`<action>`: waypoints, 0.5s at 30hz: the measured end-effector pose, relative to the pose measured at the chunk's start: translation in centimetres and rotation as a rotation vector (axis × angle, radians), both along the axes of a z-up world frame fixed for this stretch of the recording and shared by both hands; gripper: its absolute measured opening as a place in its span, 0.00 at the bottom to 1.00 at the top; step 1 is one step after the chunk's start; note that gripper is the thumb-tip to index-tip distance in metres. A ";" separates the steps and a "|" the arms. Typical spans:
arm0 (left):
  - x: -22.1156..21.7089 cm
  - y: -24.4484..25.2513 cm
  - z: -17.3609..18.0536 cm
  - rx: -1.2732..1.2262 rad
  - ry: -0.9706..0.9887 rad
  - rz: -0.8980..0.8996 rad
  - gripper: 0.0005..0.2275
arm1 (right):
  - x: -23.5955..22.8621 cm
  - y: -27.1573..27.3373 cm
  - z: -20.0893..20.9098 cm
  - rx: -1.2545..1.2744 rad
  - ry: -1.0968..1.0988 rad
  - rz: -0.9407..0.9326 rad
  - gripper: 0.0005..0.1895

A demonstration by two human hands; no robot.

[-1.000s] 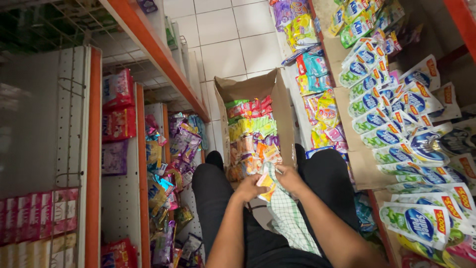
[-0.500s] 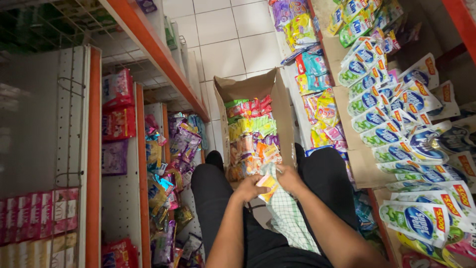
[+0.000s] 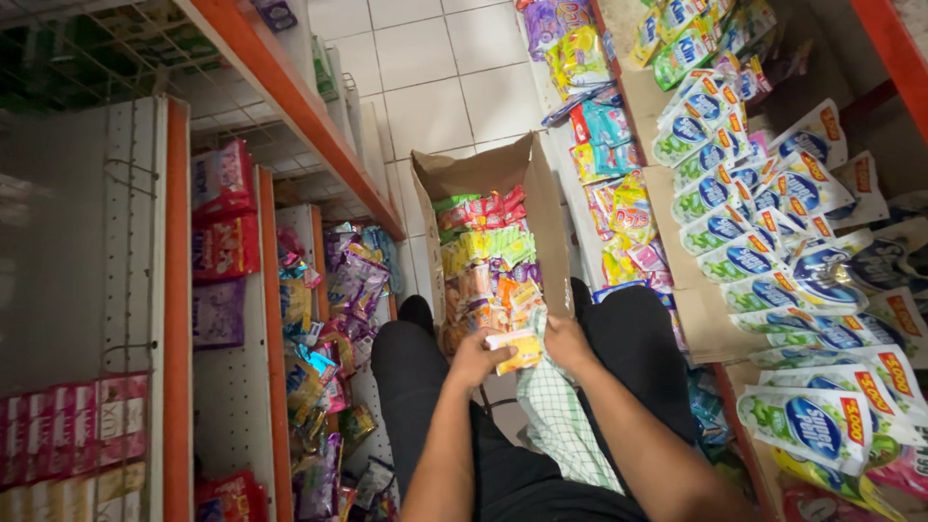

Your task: The person sits on the floor of a store aisle and wipes small yellow soap packets with a green and white checkered cloth. They then use a handheld barcode scanner to scan the packets and place them on a shelf.

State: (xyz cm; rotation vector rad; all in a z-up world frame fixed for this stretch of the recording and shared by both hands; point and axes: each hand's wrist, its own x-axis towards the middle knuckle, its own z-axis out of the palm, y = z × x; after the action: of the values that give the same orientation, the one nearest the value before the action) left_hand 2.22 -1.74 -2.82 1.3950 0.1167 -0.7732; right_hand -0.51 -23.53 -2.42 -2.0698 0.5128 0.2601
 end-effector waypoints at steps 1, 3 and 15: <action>-0.1 -0.2 0.2 -0.007 0.043 0.032 0.17 | -0.1 -0.1 -0.1 0.054 0.009 -0.021 0.14; 0.0 -0.4 0.8 -0.022 0.125 0.103 0.18 | 0.0 -0.1 -0.2 0.164 0.024 -0.054 0.14; 0.4 0.0 4.6 -0.046 0.204 0.051 0.15 | 0.1 0.7 0.8 0.376 -0.004 -0.042 0.17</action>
State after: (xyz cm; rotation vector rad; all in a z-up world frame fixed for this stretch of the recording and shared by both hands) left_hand 2.63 -1.74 1.79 1.2623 0.2904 -0.8694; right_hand -0.44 -22.83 -1.67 -1.6922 0.4650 0.3024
